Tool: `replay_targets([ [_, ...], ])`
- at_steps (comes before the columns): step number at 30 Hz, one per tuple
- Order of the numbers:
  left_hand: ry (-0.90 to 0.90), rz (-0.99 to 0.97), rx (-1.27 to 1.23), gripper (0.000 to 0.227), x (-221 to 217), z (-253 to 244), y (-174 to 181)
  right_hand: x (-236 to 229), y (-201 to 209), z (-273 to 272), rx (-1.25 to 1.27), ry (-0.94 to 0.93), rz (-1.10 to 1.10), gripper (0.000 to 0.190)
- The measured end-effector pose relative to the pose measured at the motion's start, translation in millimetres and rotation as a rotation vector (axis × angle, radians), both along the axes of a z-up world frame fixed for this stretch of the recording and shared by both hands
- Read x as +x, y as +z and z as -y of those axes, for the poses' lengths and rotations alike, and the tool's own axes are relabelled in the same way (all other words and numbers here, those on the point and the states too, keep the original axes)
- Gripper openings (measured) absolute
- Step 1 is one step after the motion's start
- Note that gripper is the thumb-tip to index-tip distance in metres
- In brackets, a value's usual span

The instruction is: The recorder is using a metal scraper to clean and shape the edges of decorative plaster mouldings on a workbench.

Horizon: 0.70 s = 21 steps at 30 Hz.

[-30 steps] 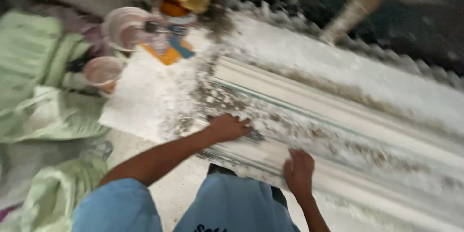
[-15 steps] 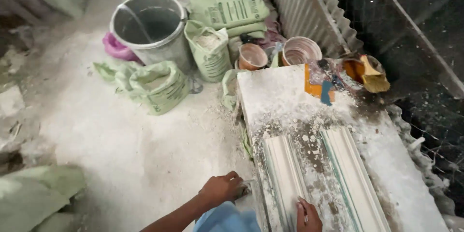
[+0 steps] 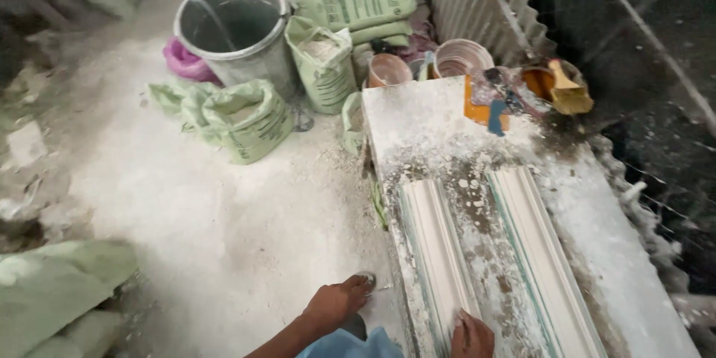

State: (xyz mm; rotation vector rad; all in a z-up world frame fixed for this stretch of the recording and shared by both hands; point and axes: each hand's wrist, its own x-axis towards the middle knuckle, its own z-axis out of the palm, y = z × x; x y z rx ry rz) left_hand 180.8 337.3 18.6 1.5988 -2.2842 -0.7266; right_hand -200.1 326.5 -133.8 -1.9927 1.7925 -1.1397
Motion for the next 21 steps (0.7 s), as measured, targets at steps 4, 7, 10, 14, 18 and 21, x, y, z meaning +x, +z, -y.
replay_targets([
  [4,-0.131,-0.083,0.046,0.020,-6.4,53.4,16.8,-12.5,2.7,-20.6,0.202,-0.178,-0.138,0.019],
  [7,-0.269,-0.044,-0.088,0.027,-13.8,90.2,33.2,-0.6,32.9,-34.0,-0.042,-0.103,-0.108,0.015],
  [10,-0.355,-0.013,-0.112,0.029,-22.4,130.5,40.1,12.6,25.9,-50.1,0.053,-0.309,-0.164,0.027],
  [14,-0.550,0.010,-0.175,0.029,-38.0,170.0,45.3,34.9,42.1,-61.1,0.123,-0.447,-0.164,0.032],
  [18,-0.809,-0.029,-0.395,0.033,-57.0,203.7,35.9,72.9,113.1,-55.1,0.114,-0.500,-0.235,0.037],
  [21,-0.935,0.013,-0.459,0.032,-76.7,231.9,31.2,87.6,135.4,-53.4,0.168,-0.568,-0.229,0.038],
])
